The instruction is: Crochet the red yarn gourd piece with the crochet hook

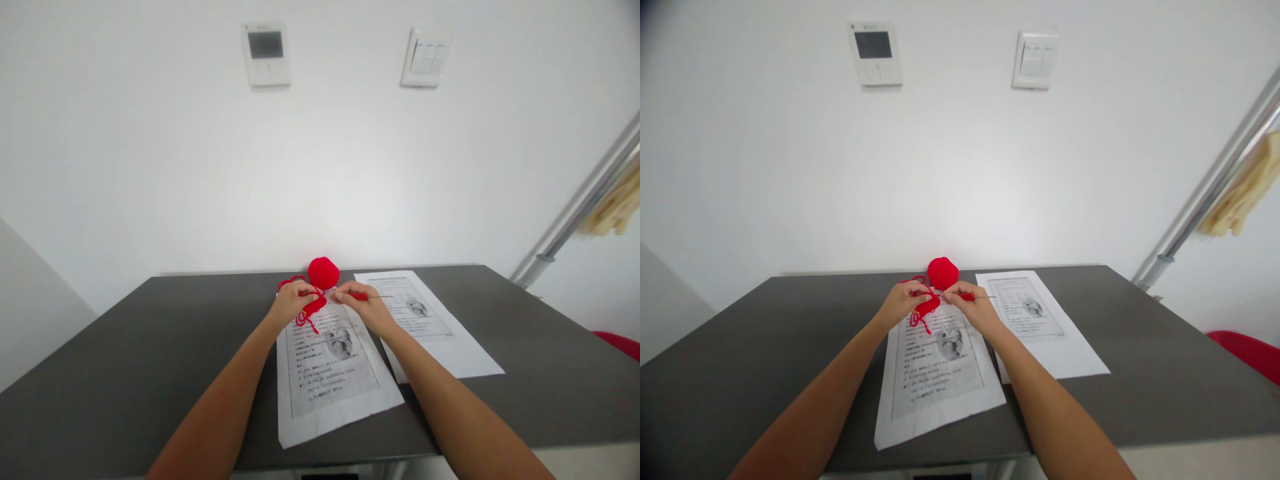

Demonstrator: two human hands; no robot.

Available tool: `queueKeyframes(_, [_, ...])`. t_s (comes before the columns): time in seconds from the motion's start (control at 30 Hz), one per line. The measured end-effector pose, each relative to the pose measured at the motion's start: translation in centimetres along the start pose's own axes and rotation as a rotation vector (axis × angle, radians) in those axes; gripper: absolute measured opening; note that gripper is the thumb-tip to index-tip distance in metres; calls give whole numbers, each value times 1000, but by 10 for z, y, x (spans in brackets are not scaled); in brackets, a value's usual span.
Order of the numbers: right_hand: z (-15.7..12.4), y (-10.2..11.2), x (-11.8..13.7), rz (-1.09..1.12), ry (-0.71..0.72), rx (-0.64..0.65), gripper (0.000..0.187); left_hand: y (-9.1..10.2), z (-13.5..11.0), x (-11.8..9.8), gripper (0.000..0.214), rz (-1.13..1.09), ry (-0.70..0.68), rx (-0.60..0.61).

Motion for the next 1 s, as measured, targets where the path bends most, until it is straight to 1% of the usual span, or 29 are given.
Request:
queueKeyframes(0.07, [1, 0, -1, 118, -54, 29, 19, 1, 0, 3, 9, 2, 6, 12])
queueKeyframes(0.13, [2, -1, -2, 219, -102, 62, 22, 0, -1, 6, 9, -73, 38, 24])
queueKeyframes(0.2, [2, -2, -2, 296, -114, 88, 24, -2, -3, 9, 12, -235, 100, 30])
queueKeyframes(0.27, [1, -3, -1, 321, -77, 95, 24, -6, -5, 10, 16, -416, 181, 42])
queueKeyframes(0.33, [-1, -2, 1, 281, -3, 71, 21, -10, -7, 9, 19, -557, 260, 67])
queueKeyframes(0.43, [-4, -2, 5, 145, 113, 19, 17, -13, -10, 4, 22, -736, 359, 112])
queueKeyframes(0.53, [-8, -4, 11, -8, 245, 3, 14, -14, -11, -1, 22, -848, 410, 143])
queueKeyframes(0.63, [-12, -7, 16, -147, 405, 44, 12, -14, -12, -1, 23, -866, 421, 157])
queueKeyframes(0.7, [-13, -8, 17, -211, 449, 79, 15, -14, -11, 1, 26, -841, 417, 166])
queueKeyframes(0.73, [-12, -8, 15, -233, 440, 88, 16, -15, -11, 3, 27, -810, 408, 166])
queueKeyframes(0.8, [-9, -8, 11, -252, 379, 86, 18, -15, -10, 7, 27, -703, 376, 161])
queueKeyframes(0.9, [-5, -6, 3, -167, 247, 54, 20, -14, -8, 10, 24, -538, 314, 159])
queueKeyframes(0.93, [-4, -6, 2, -113, 212, 50, 20, -14, -8, 10, 24, -529, 296, 157])
queueKeyframes(1.0, [-3, -6, 1, -16, 174, 49, 21, -15, -7, 6, 29, -594, 277, 138])
Point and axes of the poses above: each hand's wrist, its own z-axis towards the middle knuckle, its own y-axis out of the back of the hand, x = y × z, the point moved 3 cm from there along z, towards the middle knuckle, and after that the axes turned 14 degrees about -y, right-handed, at the moved point
